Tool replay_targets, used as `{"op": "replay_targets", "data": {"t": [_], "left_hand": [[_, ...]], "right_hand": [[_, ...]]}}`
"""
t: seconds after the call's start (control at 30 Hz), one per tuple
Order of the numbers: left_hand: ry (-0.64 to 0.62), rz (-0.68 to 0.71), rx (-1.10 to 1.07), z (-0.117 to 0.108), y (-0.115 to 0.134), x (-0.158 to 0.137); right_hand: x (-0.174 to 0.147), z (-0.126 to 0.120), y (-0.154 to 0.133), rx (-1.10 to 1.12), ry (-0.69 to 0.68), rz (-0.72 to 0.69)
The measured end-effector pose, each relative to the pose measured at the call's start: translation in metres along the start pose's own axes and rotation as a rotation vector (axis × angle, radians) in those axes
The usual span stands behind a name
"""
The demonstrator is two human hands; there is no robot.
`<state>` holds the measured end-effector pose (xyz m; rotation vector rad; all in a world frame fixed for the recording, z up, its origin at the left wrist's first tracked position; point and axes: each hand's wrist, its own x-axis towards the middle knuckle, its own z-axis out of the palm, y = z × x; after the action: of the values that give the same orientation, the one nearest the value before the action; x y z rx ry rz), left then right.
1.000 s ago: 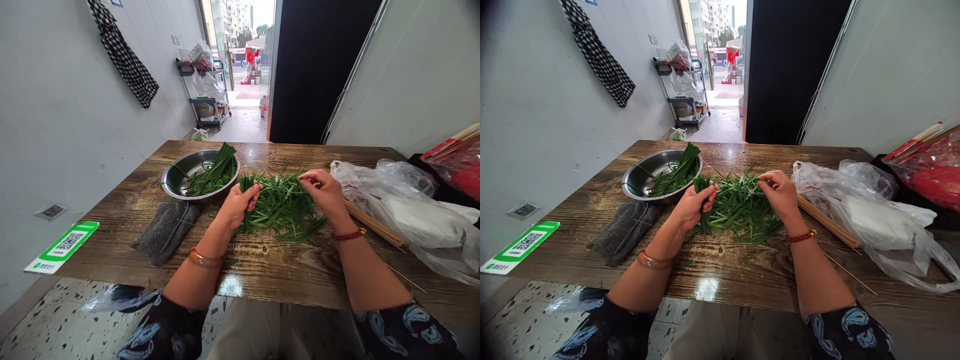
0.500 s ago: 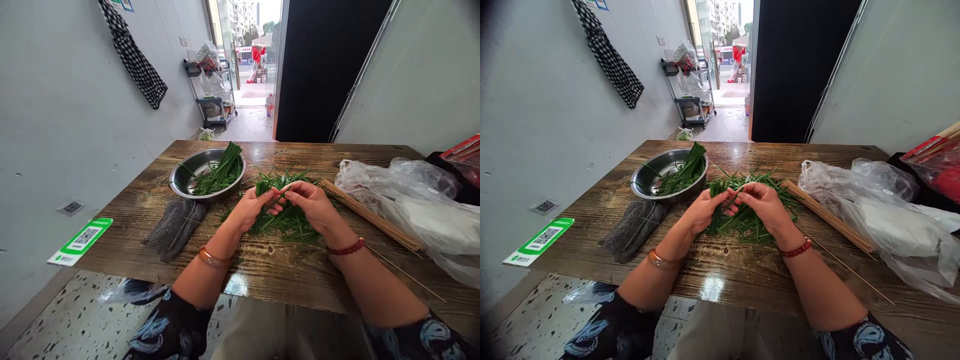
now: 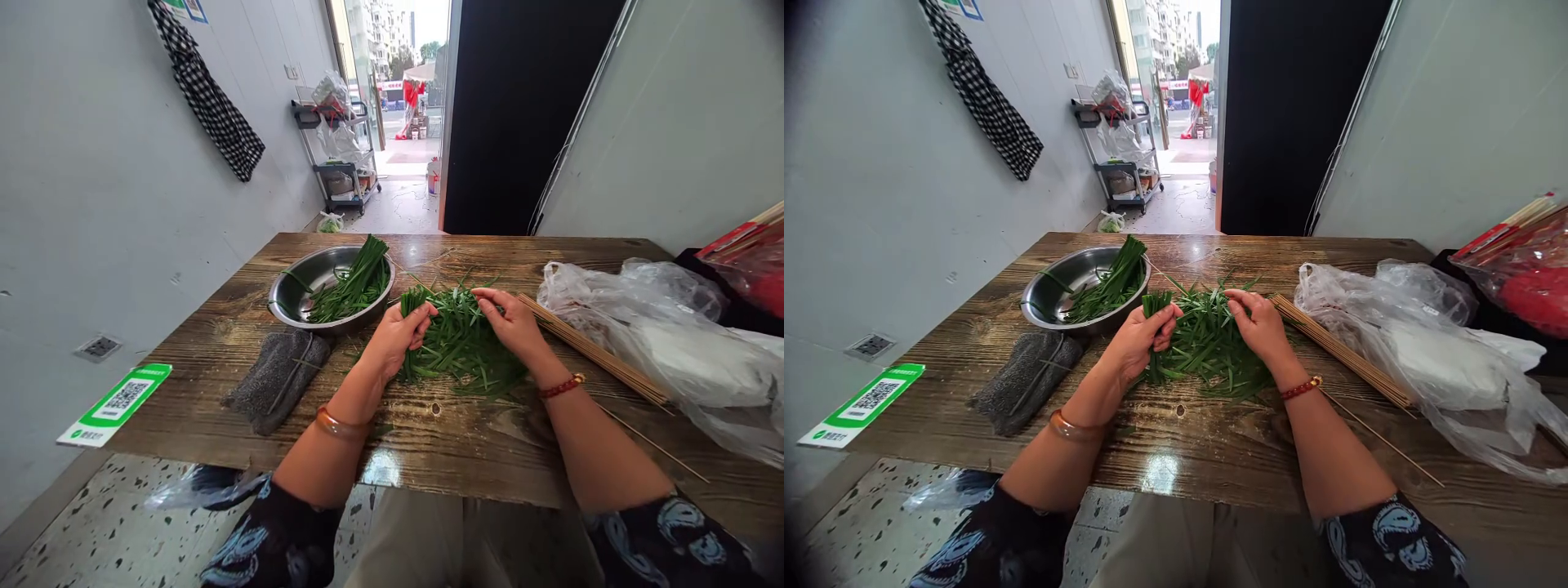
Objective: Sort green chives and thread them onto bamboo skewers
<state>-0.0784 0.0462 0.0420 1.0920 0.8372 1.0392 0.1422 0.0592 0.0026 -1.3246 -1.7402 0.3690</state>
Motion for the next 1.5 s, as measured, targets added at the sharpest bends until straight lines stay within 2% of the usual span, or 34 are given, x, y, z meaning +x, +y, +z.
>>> {"op": "replay_targets", "data": {"t": [0.1,0.17,0.23,0.37,0.47,0.6,0.73,0.93,1.1,1.27,1.37,1.47,1.5], "left_hand": [[-0.013,0.004,0.008,0.000,0.000,0.000],[-0.018,0.003,0.017,0.001,0.000,-0.001],[-0.015,0.000,0.018,0.001,0.000,-0.001],[-0.003,-0.005,0.003,0.001,0.001,-0.001],[0.001,-0.005,0.012,0.001,0.001,-0.001],[0.004,-0.004,0.027,0.001,0.001,-0.001],[0.009,0.003,0.051,0.003,0.000,-0.002],[-0.012,0.018,0.038,0.002,-0.002,-0.002],[-0.064,0.027,0.046,0.001,-0.002,-0.003],[-0.050,-0.005,0.061,0.003,-0.001,-0.004],[0.005,0.019,0.013,0.001,0.000,-0.001],[0.134,0.097,-0.055,-0.006,0.003,0.004],[0.183,0.124,-0.069,-0.008,0.004,0.006]], "right_hand": [[-0.004,0.007,-0.004,-0.197,-0.103,-0.074],[-0.005,0.011,-0.008,-0.205,-0.123,-0.092],[-0.004,0.011,-0.011,-0.095,-0.083,-0.076],[-0.001,0.006,-0.013,0.370,0.047,0.105],[-0.001,0.005,-0.018,0.639,0.075,0.184],[-0.003,0.009,-0.029,0.723,0.078,0.217],[-0.006,0.011,-0.037,0.599,0.058,0.244],[-0.013,0.010,-0.055,0.299,-0.114,0.130],[-0.017,0.015,-0.062,0.250,-0.197,0.070],[-0.019,0.020,-0.061,0.232,-0.292,0.075],[-0.021,0.018,-0.065,0.277,-0.447,0.036],[-0.020,0.010,-0.068,0.377,-0.682,-0.045],[-0.018,0.005,-0.067,0.407,-0.712,-0.049]]}}
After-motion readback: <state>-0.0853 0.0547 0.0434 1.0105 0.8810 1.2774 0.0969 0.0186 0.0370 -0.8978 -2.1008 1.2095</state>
